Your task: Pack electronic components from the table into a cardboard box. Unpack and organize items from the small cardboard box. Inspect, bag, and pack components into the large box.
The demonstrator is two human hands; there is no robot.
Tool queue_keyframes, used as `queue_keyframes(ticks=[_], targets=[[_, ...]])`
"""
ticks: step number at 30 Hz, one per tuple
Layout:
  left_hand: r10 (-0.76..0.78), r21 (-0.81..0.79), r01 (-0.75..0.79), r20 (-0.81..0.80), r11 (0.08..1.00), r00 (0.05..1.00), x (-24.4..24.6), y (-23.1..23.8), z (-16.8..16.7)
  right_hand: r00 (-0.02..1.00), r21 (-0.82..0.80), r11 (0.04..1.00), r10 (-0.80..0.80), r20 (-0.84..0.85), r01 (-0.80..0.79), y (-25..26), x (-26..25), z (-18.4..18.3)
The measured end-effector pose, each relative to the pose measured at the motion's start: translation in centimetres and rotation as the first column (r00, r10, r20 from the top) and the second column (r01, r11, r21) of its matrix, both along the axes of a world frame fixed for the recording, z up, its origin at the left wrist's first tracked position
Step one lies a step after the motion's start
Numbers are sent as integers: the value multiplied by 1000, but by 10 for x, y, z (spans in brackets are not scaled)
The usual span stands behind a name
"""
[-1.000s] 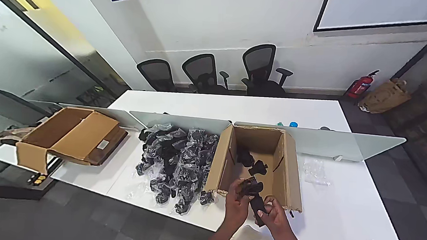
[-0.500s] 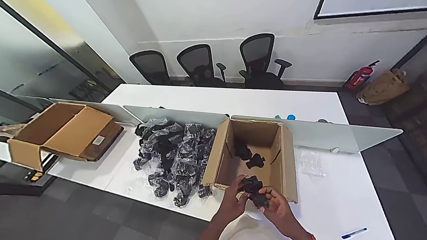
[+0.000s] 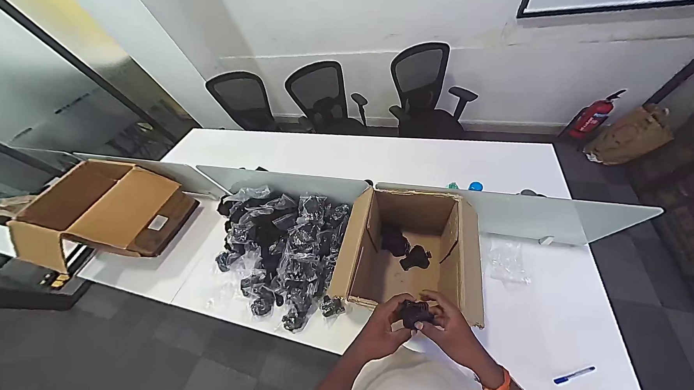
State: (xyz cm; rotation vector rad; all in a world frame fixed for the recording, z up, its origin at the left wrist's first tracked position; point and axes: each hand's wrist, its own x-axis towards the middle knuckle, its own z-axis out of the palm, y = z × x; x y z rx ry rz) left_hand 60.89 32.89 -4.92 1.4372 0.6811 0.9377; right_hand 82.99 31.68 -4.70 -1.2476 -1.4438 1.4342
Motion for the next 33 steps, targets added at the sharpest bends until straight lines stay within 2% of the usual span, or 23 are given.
queue_keyframes(ticks=[2,4,6,8,11,13,17,21,25,29,33], targets=[[33,-8,-33,-11,999,999,-2,2,-7,985,5,996,87,-152,-87,5,-3,-6],[114,67,-105,-142,992,983,-5,8,-12,987,-18,997,73,-143,-77,14,-6,-12],[239,146,-199,-364,969,900,-11,16,-16,999,-67,997,20,-30,-22,28,-10,-15],[325,181,-271,-534,946,781,-19,23,-24,987,-94,994,-37,154,52,51,-15,-16],[357,181,-314,-617,932,702,-30,32,-35,904,-6,987,-143,403,159,96,-18,-20],[358,170,-324,-601,931,715,-35,33,-41,850,52,978,-202,487,203,125,-22,-24],[373,163,-343,-564,925,737,-39,33,-42,789,25,980,-175,588,199,153,-22,-34],[429,182,-395,-522,900,737,-40,29,-46,765,12,996,-72,640,84,125,-14,-33],[515,199,-476,-285,857,808,-40,24,-58,780,-40,998,62,623,-47,75,-21,-29],[529,-12,-528,5,849,849,-44,16,-51,809,130,981,38,587,-141,39,-43,-31],[458,-151,-447,49,882,887,-72,-4,-51,870,334,933,-54,490,-130,28,-74,-35]])
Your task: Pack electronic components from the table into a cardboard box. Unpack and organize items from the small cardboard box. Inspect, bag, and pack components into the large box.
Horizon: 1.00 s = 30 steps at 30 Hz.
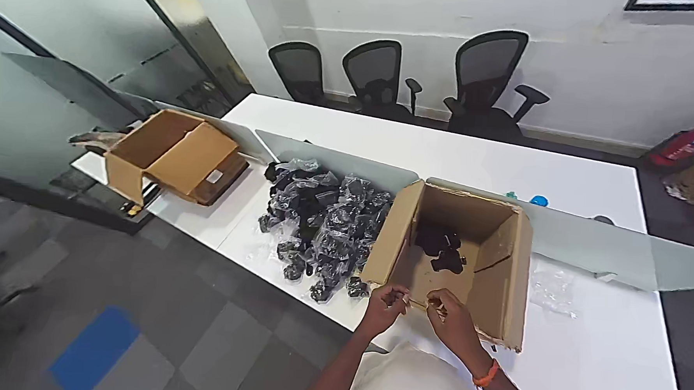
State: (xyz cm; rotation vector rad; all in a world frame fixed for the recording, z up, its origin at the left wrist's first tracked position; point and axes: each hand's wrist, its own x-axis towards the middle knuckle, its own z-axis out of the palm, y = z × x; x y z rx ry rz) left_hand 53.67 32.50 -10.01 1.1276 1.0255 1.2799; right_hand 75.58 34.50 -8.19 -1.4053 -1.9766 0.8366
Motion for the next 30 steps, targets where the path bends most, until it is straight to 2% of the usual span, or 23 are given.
queue_keyframes(ticks=[2,6,10,14,17,20,22,25,27,30], targets=[[1,-66,-2,-13,998,1000,-20,-9,-6,996,82,996,-19,-87,26,3,-16,-1],[159,-232,-195,-166,953,973,-70,-21,-27,978,211,977,15,-209,31,16,-54,-5],[241,-394,-372,-343,840,908,-127,-23,-60,984,256,966,76,-159,-33,29,-93,-11],[233,-448,-437,-441,780,867,-173,-11,-84,992,242,970,47,-115,-18,39,-126,-23],[181,-385,-473,-592,793,785,-204,13,-100,994,200,979,-26,-106,47,46,-141,-29],[219,-298,-549,-693,781,687,-237,50,-108,993,206,972,-103,-53,112,51,-150,-31],[233,-235,-605,-772,760,592,-260,78,-117,991,229,965,-135,2,131,50,-154,-32],[172,-210,-652,-865,729,471,-287,123,-123,982,254,952,-183,39,167,49,-157,-34],[93,-266,-646,-880,716,465,-297,148,-122,976,265,945,-213,48,193,48,-158,-35],[-25,-422,-602,-832,678,555,-296,168,-119,968,271,936,-247,49,225,46,-159,-35]])
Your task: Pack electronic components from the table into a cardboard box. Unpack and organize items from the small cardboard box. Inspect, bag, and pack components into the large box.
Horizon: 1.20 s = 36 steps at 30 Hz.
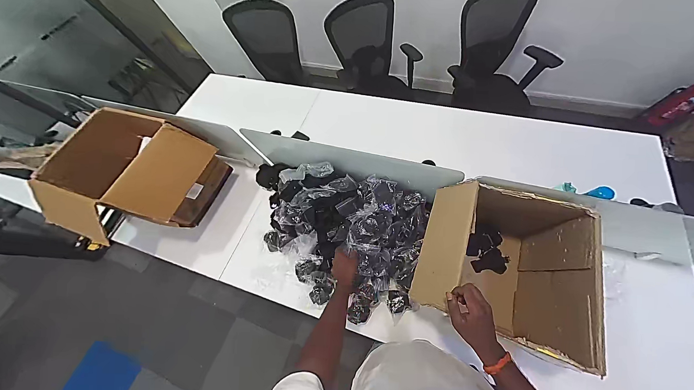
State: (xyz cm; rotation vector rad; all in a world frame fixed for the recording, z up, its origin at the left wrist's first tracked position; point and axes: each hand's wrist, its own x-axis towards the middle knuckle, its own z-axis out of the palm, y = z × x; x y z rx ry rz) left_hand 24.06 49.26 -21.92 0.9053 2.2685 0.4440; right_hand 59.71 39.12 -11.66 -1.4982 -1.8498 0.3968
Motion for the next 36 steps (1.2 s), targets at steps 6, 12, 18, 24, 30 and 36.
queue_keyframes(ticks=[6,12,18,24,30,36], targets=[[-33,43,30,55,999,998,14,-14,-6,999,4,999,-33,23,33,2,-3,-1],[-153,-47,146,-232,988,961,21,-34,-11,997,1,999,-44,57,44,1,-4,-2],[-491,-131,481,-393,867,778,37,-42,-11,997,12,1000,-24,70,24,1,-3,-3],[-557,-187,529,-396,827,730,54,-50,-5,998,34,999,-9,59,7,2,-2,-2],[-650,-264,594,-301,760,698,57,-52,25,999,28,999,39,5,-39,1,0,-5],[-529,-123,515,-229,848,817,55,-69,57,993,9,993,121,-9,-121,1,3,-2]])
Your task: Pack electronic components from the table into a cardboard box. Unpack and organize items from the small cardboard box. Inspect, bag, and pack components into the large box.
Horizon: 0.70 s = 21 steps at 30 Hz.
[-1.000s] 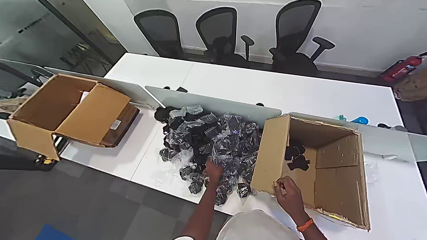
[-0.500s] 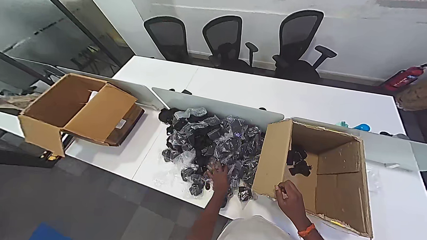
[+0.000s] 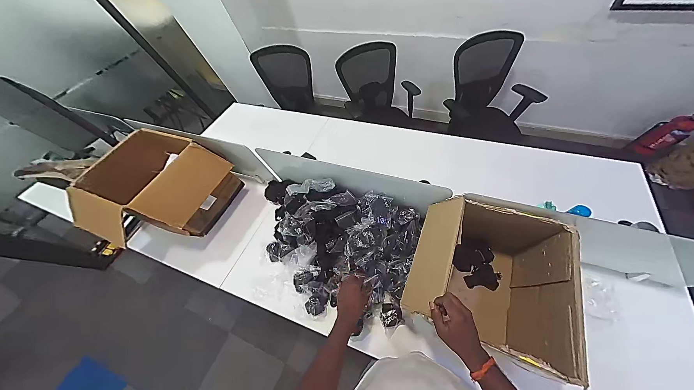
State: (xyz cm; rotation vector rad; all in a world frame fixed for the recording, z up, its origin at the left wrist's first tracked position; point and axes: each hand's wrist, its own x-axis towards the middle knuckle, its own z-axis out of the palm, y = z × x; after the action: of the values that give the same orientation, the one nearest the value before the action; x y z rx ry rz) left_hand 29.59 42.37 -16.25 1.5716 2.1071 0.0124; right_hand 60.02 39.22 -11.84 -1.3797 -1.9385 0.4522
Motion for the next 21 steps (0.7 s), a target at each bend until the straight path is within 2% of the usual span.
queue_keyframes(ticks=[5,8,10,12,14,16,18,19,21], targets=[[107,150,-137,193,979,975,14,-21,49,991,-76,991,104,-88,-111,-1,6,3],[76,310,-209,390,927,918,40,-32,84,967,-148,969,168,-191,-198,-7,20,10],[2,352,-269,603,897,798,67,-42,114,941,-181,961,148,-306,-210,-15,35,16],[-65,299,-326,818,897,571,101,-53,141,866,-244,948,57,-496,-203,-25,54,20],[-85,201,-305,931,931,356,136,-63,161,732,-357,903,-75,-677,-238,-33,77,30],[-105,172,-257,961,951,257,171,-67,164,611,-443,840,-180,-771,-312,-38,101,39],[-129,184,-213,960,960,248,203,-63,151,506,-463,802,-239,-828,-378,-40,124,48],[-142,194,-198,958,961,247,216,-60,142,489,-472,798,-262,-832,-376,-41,133,55],[-151,203,-190,955,961,255,240,-53,129,524,-513,806,-313,-793,-295,-38,146,64]])
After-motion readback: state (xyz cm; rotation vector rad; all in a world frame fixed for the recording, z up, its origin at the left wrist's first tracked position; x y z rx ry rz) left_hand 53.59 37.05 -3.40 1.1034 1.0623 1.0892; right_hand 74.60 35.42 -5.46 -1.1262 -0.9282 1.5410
